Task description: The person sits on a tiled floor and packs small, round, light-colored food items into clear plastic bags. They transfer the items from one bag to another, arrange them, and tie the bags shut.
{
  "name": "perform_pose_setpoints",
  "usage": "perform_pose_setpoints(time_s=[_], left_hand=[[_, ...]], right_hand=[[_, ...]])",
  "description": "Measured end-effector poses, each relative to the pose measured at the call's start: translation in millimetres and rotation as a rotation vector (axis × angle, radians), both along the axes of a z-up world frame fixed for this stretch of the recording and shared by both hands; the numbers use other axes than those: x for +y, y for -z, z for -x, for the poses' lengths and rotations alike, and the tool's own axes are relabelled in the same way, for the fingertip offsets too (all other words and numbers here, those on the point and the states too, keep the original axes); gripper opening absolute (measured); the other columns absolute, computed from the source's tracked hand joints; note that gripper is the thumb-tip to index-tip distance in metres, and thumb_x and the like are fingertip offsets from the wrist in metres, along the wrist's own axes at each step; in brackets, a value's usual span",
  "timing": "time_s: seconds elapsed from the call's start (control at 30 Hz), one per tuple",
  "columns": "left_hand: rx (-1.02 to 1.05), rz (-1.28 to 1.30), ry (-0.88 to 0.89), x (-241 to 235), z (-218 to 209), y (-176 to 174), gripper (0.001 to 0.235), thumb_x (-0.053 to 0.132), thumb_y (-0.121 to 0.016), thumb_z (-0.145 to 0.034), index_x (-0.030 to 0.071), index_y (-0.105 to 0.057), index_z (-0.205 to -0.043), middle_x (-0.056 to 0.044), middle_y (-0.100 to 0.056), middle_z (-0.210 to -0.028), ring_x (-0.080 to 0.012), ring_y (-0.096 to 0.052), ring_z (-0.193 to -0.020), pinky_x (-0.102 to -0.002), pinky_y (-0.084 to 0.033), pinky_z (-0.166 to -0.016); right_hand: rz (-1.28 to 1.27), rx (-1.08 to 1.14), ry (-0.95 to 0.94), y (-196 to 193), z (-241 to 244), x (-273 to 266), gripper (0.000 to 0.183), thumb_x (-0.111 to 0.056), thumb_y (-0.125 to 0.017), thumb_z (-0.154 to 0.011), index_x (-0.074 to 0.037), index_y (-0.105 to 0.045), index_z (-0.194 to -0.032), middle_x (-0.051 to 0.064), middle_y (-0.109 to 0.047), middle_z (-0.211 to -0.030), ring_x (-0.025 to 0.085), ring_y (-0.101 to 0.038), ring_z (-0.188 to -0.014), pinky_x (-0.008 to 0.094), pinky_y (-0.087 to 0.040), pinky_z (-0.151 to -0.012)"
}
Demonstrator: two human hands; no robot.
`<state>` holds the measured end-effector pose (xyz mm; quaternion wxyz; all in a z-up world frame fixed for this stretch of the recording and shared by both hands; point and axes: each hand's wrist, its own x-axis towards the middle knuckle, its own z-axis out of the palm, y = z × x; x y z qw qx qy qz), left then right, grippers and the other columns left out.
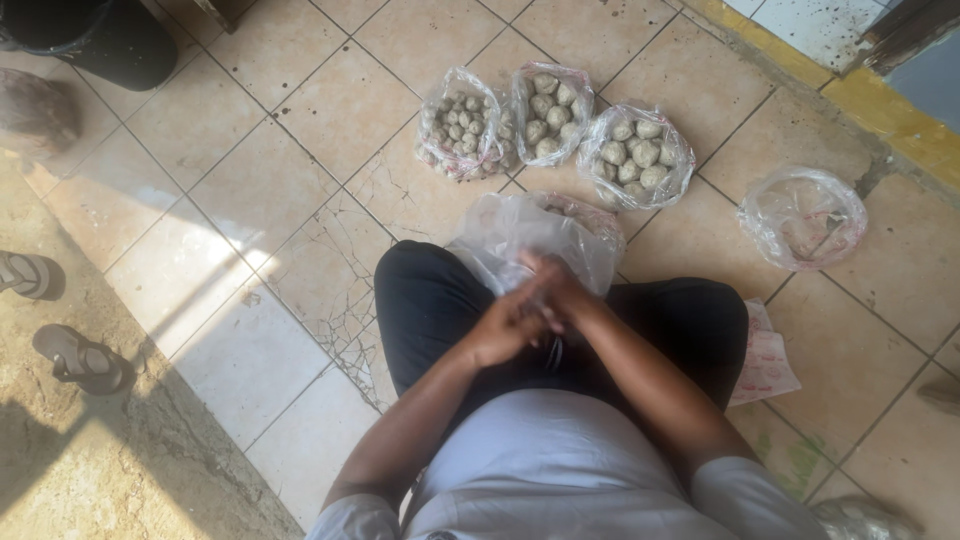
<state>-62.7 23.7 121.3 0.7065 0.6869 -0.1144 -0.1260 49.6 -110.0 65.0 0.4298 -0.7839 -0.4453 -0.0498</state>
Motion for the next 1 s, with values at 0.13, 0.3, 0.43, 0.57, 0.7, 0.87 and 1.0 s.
perform_pose_setpoints(time_s=[0.13, 0.3, 0.43, 0.57, 0.7, 0.87, 1.0], left_hand=[[0.084, -0.003, -0.383, 54, -35, 17, 0.066, 0.010, -0.055, -0.105, 0.015, -0.029, -0.166, -0.012, -0.066, -0.094, -0.0125, -0.061, -0.075, -0.026, -0.051, -0.062], [-0.224, 0.018, -0.741, 100, -78, 4, 0.062, 0.009, -0.056, -0.104, 0.005, -0.030, -0.160, -0.013, -0.046, -0.156, -0.0176, -0.068, -0.103, -0.028, -0.052, -0.070], [-0.297, -0.082, -0.924, 121, -92, -3, 0.063, 0.012, -0.059, -0.108, 0.003, -0.032, -0.164, -0.022, -0.049, -0.156, -0.0205, -0.068, -0.111, -0.030, -0.056, -0.077], [-0.390, -0.250, -0.916, 109, -120, 24, 0.064, 0.011, -0.060, -0.110, 0.002, -0.029, -0.165, -0.021, -0.039, -0.167, -0.0255, -0.067, -0.116, -0.035, -0.058, -0.102], [-0.136, -0.273, -0.830, 69, -155, 85, 0.066, 0.018, -0.064, -0.099, 0.003, -0.037, -0.157, -0.020, -0.057, -0.151, -0.0245, -0.069, -0.115, -0.039, -0.056, -0.100], [-0.060, -0.862, -0.550, 53, -192, 155, 0.085, 0.044, -0.074, -0.090, 0.003, -0.033, -0.152, -0.029, -0.055, -0.141, -0.0426, -0.054, -0.127, -0.048, -0.044, -0.105], [0.247, -0.936, -0.417, 47, -208, 174, 0.092, 0.053, -0.072, -0.086, 0.007, -0.030, -0.155, -0.027, -0.056, -0.136, -0.0401, -0.055, -0.127, -0.047, -0.045, -0.106]], right_hand=[[-0.067, 0.162, -0.107, 3, 29, -31, 0.025, -0.004, -0.064, -0.096, -0.002, -0.069, -0.121, 0.015, -0.073, -0.121, 0.021, -0.072, -0.109, 0.033, -0.060, -0.091], [-0.153, 0.456, 0.056, 31, 7, -88, 0.017, -0.006, -0.065, -0.099, -0.001, -0.070, -0.115, 0.014, -0.076, -0.109, 0.018, -0.075, -0.098, 0.029, -0.061, -0.084], [-0.462, 0.583, 0.523, 78, -52, -132, 0.026, -0.006, -0.063, -0.103, 0.003, -0.059, -0.127, 0.012, -0.069, -0.109, 0.015, -0.069, -0.094, 0.028, -0.059, -0.082], [-0.578, 0.712, 0.780, 120, -82, -154, 0.026, -0.009, -0.063, -0.103, -0.001, -0.058, -0.128, 0.008, -0.064, -0.105, 0.013, -0.063, -0.089, 0.027, -0.056, -0.077], [-0.045, 0.367, 0.799, 140, -88, -139, 0.032, -0.017, -0.073, -0.094, -0.001, -0.064, -0.121, 0.013, -0.070, -0.110, 0.025, -0.069, -0.099, 0.037, -0.055, -0.086], [0.211, 0.041, 0.650, 148, -95, -125, 0.043, -0.026, -0.080, -0.085, -0.003, -0.066, -0.118, 0.022, -0.063, -0.121, 0.039, -0.058, -0.116, 0.046, -0.049, -0.099], [0.242, 0.295, 0.709, 146, -100, -122, 0.042, -0.029, -0.078, -0.086, -0.005, -0.068, -0.119, 0.019, -0.064, -0.120, 0.035, -0.060, -0.112, 0.044, -0.050, -0.097]])
